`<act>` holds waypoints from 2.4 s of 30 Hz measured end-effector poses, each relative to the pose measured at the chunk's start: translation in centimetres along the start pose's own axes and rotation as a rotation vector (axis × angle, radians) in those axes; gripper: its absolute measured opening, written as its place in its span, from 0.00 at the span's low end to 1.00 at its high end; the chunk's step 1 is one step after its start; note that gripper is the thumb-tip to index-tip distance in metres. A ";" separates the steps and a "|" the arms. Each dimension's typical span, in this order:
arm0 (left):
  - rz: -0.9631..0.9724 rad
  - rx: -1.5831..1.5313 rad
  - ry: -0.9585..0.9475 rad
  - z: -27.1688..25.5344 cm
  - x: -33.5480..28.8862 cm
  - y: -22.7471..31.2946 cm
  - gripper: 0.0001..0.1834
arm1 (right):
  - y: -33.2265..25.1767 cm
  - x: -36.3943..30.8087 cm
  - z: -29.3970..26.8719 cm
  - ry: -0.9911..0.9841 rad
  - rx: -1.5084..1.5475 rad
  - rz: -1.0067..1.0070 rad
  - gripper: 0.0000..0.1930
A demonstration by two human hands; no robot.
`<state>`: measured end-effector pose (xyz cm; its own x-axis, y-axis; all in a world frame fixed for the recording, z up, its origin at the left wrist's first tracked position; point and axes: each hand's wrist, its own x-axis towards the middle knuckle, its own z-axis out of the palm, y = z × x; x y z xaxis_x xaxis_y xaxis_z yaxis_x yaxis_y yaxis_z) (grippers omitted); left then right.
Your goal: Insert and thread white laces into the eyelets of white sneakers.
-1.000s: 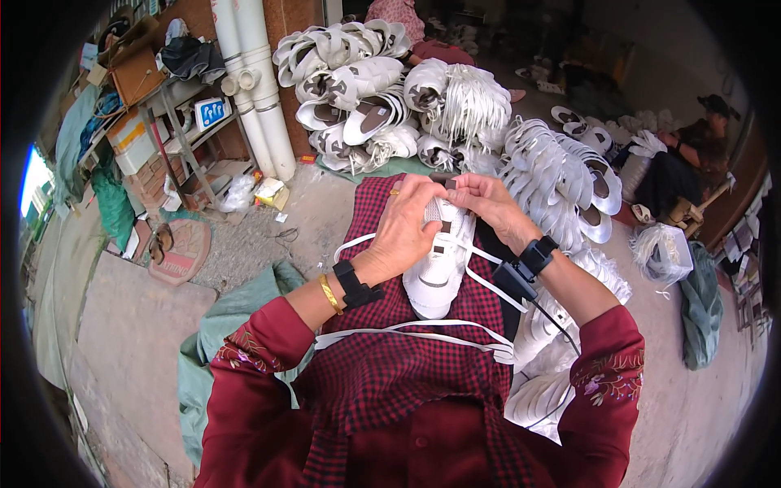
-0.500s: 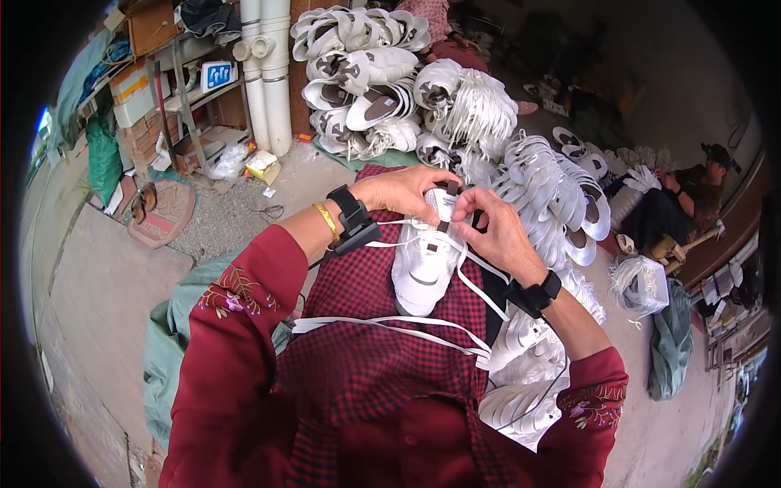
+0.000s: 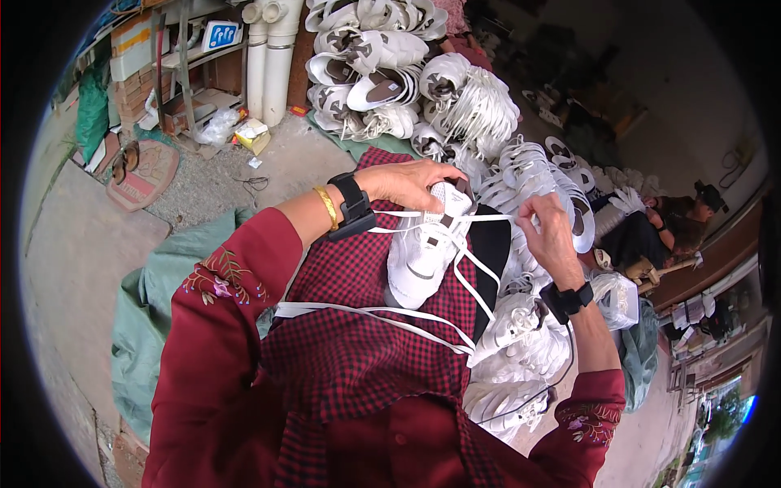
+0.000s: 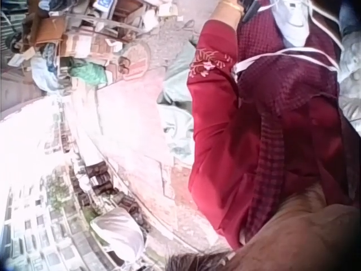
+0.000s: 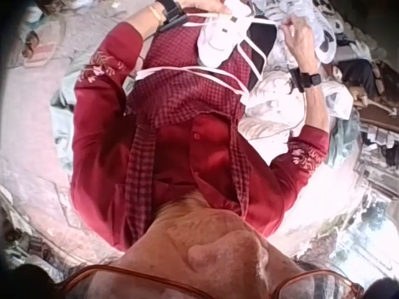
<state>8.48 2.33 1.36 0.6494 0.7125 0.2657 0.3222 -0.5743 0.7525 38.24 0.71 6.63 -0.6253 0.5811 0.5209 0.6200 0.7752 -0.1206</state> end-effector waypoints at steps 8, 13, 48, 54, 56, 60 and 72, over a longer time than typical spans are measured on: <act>-0.040 -0.095 0.235 1.8 -0.7 0.6 0.28 | 0.0 -1.5 0.3 -0.005 0.102 0.213 0.08; 0.101 0.388 0.322 3.9 -1.7 1.4 0.04 | -4.2 -0.3 2.8 -0.148 0.191 0.142 0.11; -0.049 0.744 0.591 -6.2 -9.9 2.2 0.03 | -4.7 2.7 3.5 -0.284 0.335 0.269 0.14; -0.004 0.513 0.477 -6.4 -10.4 4.0 0.03 | -8.6 7.2 6.2 -0.076 0.441 -0.041 0.11; -0.010 0.547 0.471 -6.8 -10.4 4.6 0.03 | -9.5 8.6 7.1 -0.074 0.491 -0.078 0.11; 0.018 0.545 0.472 -7.0 -10.5 5.4 0.03 | -10.6 10.3 7.8 -0.221 0.469 -0.021 0.14; 0.034 0.343 0.349 -2.3 -4.6 3.4 0.09 | -8.6 6.8 2.8 -0.154 1.021 0.272 0.12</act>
<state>4.94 -1.95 4.07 0.4128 0.7501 0.5167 0.5513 -0.6573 0.5138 27.41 -1.31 8.85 -0.6228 0.7358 0.2660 0.1021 0.4135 -0.9047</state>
